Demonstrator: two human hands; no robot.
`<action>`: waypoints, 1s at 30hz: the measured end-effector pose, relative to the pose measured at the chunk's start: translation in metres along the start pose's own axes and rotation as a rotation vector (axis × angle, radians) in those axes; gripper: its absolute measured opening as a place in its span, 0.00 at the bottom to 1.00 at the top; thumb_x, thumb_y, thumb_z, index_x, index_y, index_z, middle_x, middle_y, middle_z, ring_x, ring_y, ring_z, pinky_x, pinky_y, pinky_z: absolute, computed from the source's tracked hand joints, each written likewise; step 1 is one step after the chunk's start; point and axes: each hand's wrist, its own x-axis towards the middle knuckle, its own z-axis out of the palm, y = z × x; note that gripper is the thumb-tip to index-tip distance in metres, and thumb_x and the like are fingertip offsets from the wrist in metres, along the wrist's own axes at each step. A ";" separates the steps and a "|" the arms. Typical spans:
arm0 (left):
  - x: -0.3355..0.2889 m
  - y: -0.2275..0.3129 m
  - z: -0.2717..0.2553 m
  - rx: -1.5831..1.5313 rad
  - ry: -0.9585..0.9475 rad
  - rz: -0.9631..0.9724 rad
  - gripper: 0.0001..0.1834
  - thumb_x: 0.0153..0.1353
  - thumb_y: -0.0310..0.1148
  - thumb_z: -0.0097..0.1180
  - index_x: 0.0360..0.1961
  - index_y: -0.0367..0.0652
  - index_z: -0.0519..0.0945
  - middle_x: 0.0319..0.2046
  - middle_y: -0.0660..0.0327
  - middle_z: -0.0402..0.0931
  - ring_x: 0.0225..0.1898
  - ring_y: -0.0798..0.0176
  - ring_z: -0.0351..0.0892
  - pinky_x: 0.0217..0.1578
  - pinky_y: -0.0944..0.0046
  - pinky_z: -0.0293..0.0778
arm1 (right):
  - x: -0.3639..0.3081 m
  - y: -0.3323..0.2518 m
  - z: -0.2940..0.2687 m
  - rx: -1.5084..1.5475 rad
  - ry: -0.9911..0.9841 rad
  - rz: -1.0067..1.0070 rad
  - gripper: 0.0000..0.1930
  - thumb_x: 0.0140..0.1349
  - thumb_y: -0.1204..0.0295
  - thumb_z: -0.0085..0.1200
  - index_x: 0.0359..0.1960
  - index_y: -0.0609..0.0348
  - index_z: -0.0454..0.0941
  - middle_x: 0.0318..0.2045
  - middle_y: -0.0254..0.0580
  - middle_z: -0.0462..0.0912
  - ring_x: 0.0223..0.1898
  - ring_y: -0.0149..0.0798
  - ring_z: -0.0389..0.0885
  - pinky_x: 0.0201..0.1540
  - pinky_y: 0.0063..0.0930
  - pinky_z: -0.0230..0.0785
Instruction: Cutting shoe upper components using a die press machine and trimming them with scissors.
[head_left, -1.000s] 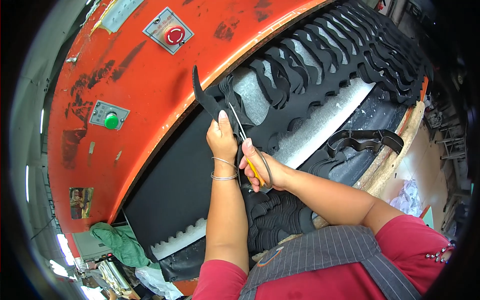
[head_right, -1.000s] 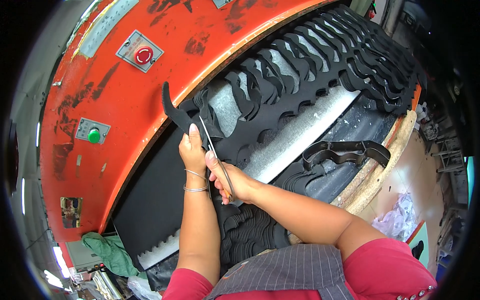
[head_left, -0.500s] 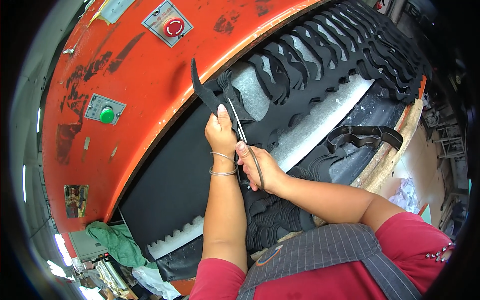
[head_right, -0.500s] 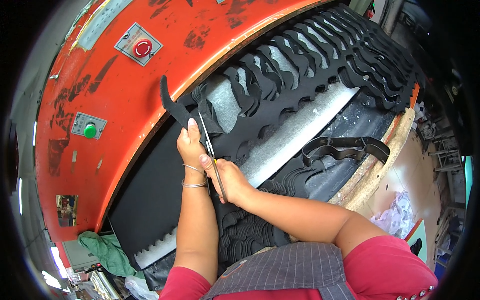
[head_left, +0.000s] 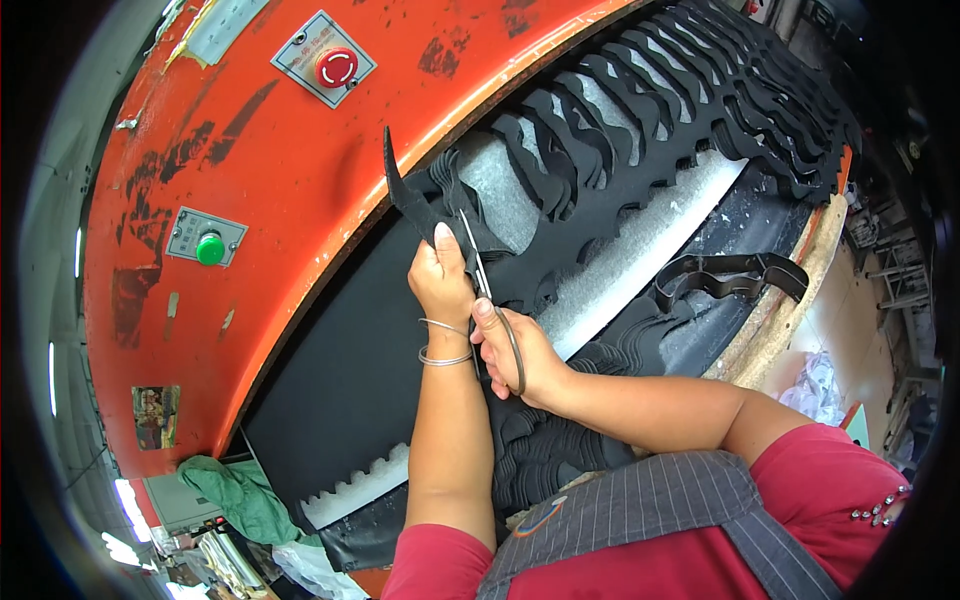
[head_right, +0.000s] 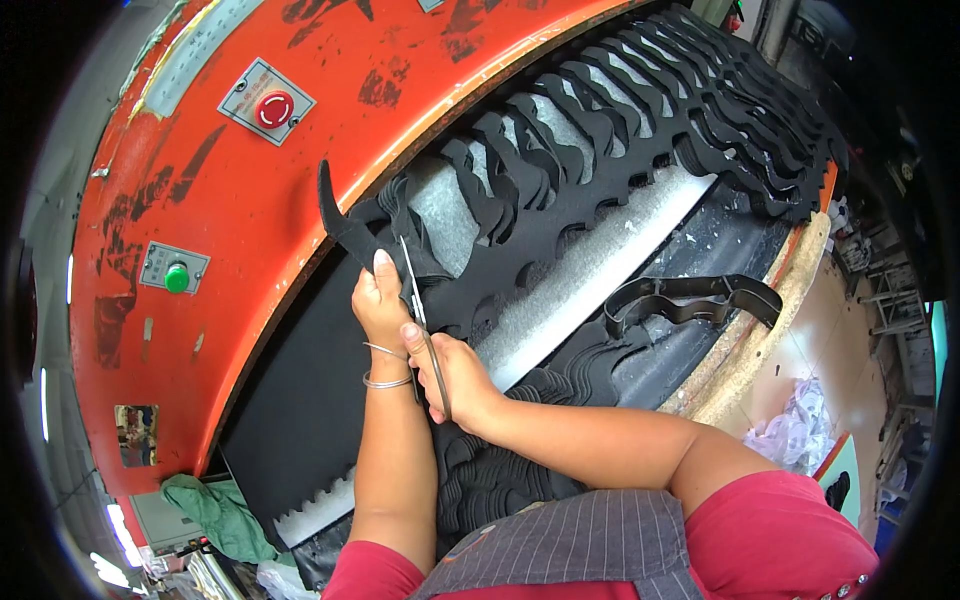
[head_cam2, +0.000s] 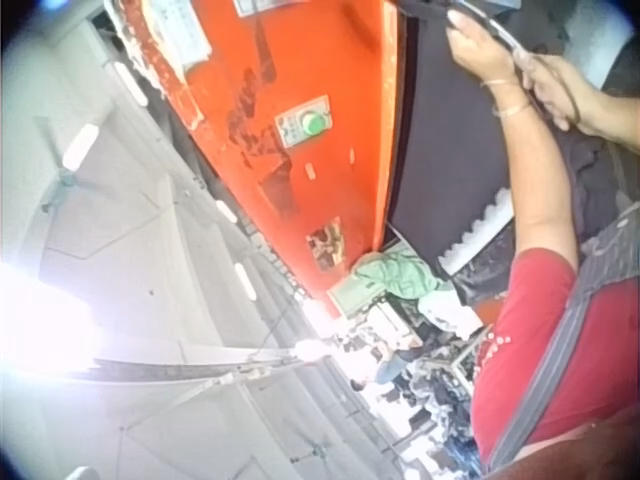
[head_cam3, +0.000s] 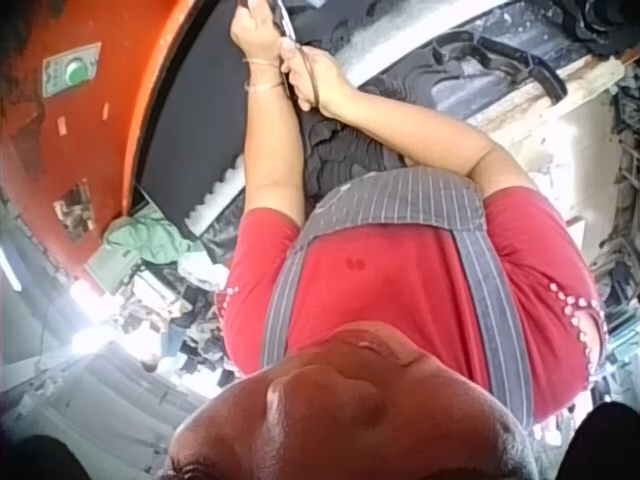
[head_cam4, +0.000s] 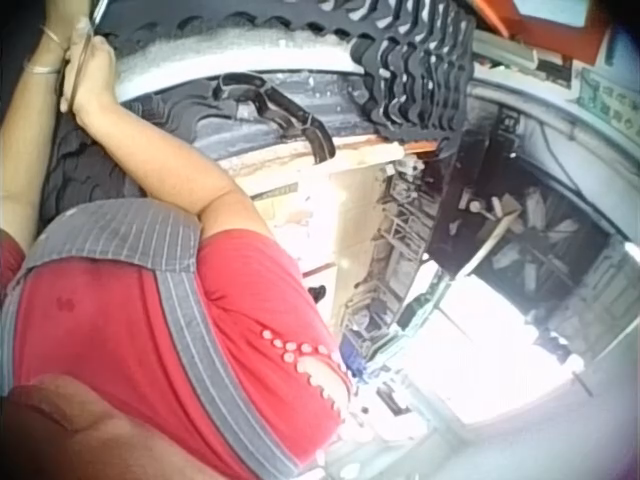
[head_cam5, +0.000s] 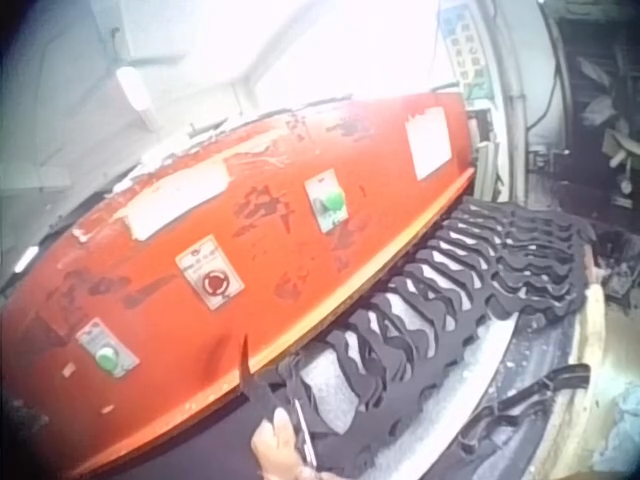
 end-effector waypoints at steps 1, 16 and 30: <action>0.000 0.000 0.000 -0.008 0.006 0.004 0.20 0.66 0.41 0.47 0.22 0.35 0.72 0.13 0.61 0.67 0.17 0.69 0.63 0.20 0.62 0.62 | -0.001 -0.001 0.002 0.037 0.010 0.012 0.34 0.60 0.37 0.38 0.31 0.64 0.65 0.14 0.29 0.59 0.10 0.24 0.58 0.09 0.21 0.57; 0.000 -0.001 -0.004 -0.075 -0.010 -0.016 0.20 0.67 0.40 0.46 0.25 0.35 0.74 0.16 0.63 0.69 0.20 0.71 0.65 0.22 0.64 0.65 | 0.007 -0.016 -0.001 0.014 -0.024 0.065 0.38 0.57 0.32 0.35 0.28 0.63 0.65 0.12 0.28 0.58 0.09 0.25 0.58 0.09 0.23 0.57; 0.001 -0.011 -0.007 -0.214 0.038 -0.111 0.19 0.67 0.39 0.45 0.25 0.34 0.74 0.16 0.64 0.70 0.20 0.72 0.65 0.22 0.64 0.64 | 0.013 -0.030 -0.019 -0.204 -0.168 0.092 0.43 0.57 0.29 0.27 0.27 0.67 0.67 0.12 0.33 0.60 0.09 0.29 0.60 0.11 0.25 0.56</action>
